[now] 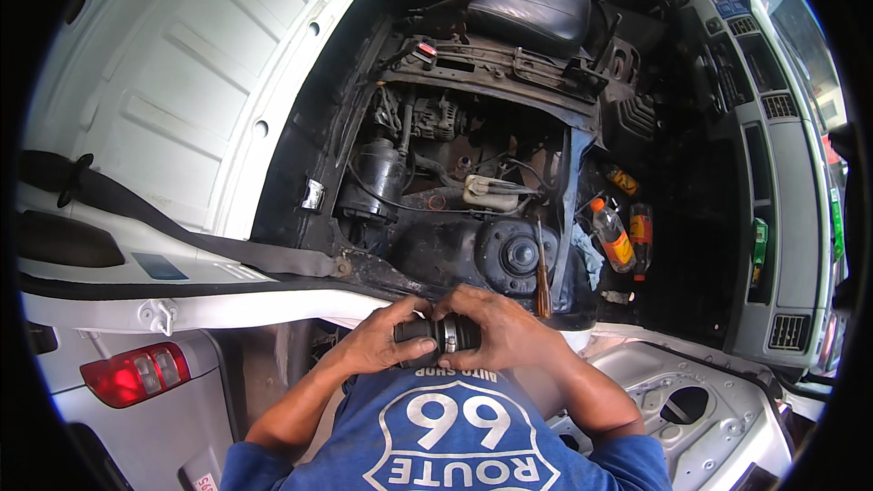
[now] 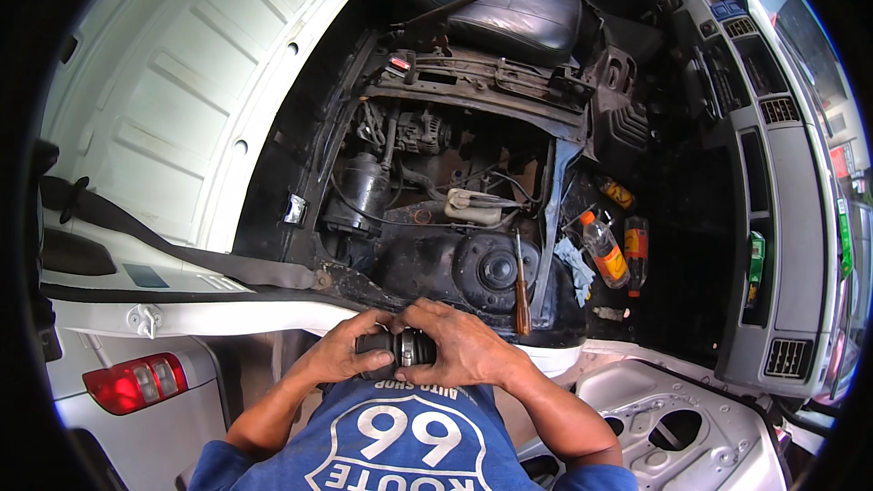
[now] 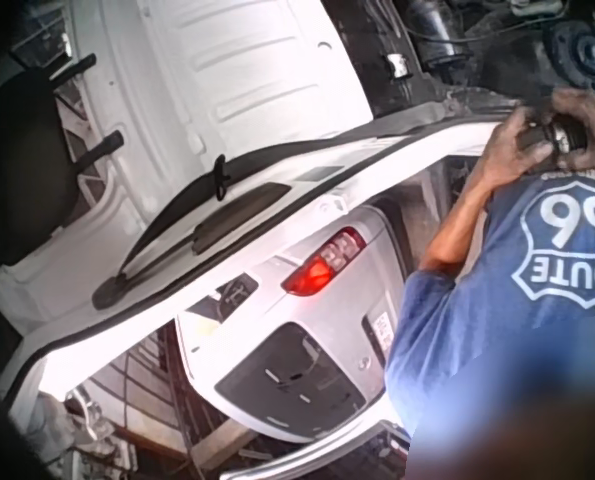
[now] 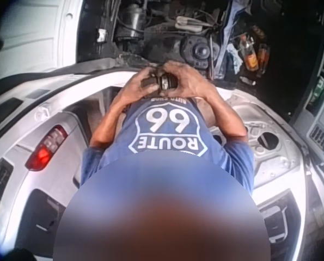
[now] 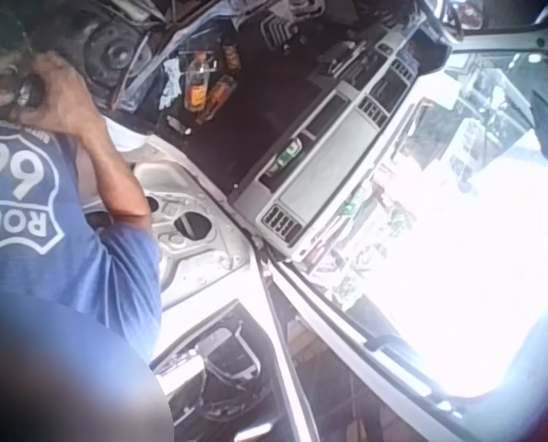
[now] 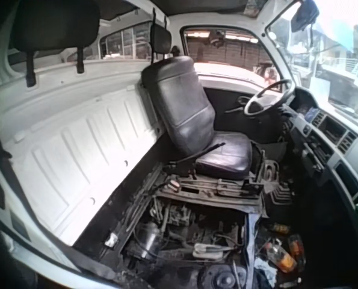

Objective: The person removes a flexible rubber hose from the engine bay, cleans it with a screwdriver, and reattaches it to the engine. The person uses a screwdriver to scrape the inside of the hose and then secures the hose back in place.

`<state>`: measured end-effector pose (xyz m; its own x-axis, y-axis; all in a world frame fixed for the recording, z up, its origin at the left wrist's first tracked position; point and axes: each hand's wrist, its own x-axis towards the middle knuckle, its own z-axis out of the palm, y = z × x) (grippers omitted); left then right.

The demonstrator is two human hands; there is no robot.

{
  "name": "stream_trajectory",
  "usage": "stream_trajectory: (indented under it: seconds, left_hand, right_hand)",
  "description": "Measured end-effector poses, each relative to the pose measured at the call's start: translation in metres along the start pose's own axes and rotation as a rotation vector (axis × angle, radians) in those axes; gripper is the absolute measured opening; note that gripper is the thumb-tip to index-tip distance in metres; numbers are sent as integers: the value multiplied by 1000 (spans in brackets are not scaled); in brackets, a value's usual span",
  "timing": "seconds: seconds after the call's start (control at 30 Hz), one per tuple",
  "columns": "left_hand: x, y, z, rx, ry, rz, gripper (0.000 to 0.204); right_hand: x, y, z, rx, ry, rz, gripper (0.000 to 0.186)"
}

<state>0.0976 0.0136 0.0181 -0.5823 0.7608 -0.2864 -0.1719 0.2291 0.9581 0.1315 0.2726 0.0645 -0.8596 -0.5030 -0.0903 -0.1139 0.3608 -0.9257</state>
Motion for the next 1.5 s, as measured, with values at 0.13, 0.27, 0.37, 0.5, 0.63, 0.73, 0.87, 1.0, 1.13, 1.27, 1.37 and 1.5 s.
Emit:
stream_trajectory:
  seconds: [0.13, 0.27, 0.37, 0.5, 0.63, 0.73, 0.87, 1.0, 1.13, 1.27, 1.37, 1.5]
  left_hand:
    - [1, -6, 1, -8, -21, -50, 54]
    - [7, -18, 14, -401, 164, -137, 52]
    - [9, -21, 21, -861, 223, -282, 52]
    - [11, -16, 17, -979, 256, -187, 55]
    - [9, -7, 15, -828, 213, -153, 60]
    - [10, 0, 17, -653, 235, -194, 67]
    - [13, 7, 21, -395, 289, -189, 66]
    - [13, 9, 22, -503, 321, -298, 63]
    - [10, 7, 21, -308, 251, -302, 63]
    - [8, 6, 20, -382, 221, -330, 63]
    - [8, 8, 20, -409, 218, -349, 65]
    - [11, 11, 20, -322, 203, -359, 65]
  right_hand:
    - [-4, 11, 2, -1, -19, 38, 61]
    - [-3, 26, 13, 224, 146, 30, 79]
    - [2, 28, 38, 220, 436, 89, 89]
    - [8, 33, 49, 422, 522, 130, 78]
    - [8, 35, 39, -15, 586, -80, 69]
    - [8, 33, 32, -51, 617, -162, 61]
    - [6, 28, 26, -209, 572, -120, 43]
    - [7, 24, 22, -188, 454, -83, 41]
    - [4, 26, 10, -211, 353, -141, 37]
    - [4, 32, -4, -181, 223, -190, 26]
    - [3, 32, -7, -164, 230, -227, 32]
    - [3, 26, -6, -217, 198, -160, 44]
